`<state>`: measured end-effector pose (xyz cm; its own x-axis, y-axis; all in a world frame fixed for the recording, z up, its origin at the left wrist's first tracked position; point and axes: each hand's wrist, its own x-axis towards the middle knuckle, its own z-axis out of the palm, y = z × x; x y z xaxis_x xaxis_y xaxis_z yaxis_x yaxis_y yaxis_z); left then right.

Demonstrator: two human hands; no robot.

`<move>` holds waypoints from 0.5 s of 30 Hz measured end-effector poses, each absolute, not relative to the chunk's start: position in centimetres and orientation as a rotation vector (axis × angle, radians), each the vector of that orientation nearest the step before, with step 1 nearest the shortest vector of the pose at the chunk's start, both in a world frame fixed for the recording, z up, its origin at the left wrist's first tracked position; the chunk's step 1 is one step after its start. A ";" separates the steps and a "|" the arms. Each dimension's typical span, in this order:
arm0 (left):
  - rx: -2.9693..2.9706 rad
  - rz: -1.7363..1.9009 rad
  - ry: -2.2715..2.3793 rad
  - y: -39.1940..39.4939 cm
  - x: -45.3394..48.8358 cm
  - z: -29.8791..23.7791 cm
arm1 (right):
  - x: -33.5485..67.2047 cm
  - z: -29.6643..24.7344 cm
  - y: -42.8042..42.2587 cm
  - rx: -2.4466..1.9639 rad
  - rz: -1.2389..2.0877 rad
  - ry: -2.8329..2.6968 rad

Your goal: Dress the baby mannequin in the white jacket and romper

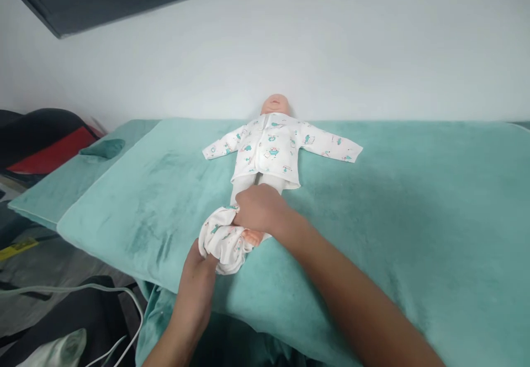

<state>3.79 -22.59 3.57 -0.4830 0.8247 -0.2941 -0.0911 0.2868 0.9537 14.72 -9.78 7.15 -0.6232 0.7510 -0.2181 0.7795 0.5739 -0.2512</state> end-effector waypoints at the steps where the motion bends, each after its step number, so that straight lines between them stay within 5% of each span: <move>1: 0.699 1.305 1.680 -22.6 3.7 3.9 | 14.7 7.2 -9.9 1.301 -0.419 2.710; 5: 0.719 1.223 1.527 -22.6 3.0 4.5 | 14.9 7.1 -9.9 1.205 -0.404 2.791; 15: 0.473 1.254 1.128 -20.9 1.9 2.1 | 16.3 6.5 -9.0 1.269 -1.138 2.927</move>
<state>1.87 -20.93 2.06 -0.0938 0.9092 -0.4057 -0.4988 0.3098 0.8095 16.32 -8.96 6.49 -0.6935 0.7195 -0.0382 0.5562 0.5010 -0.6631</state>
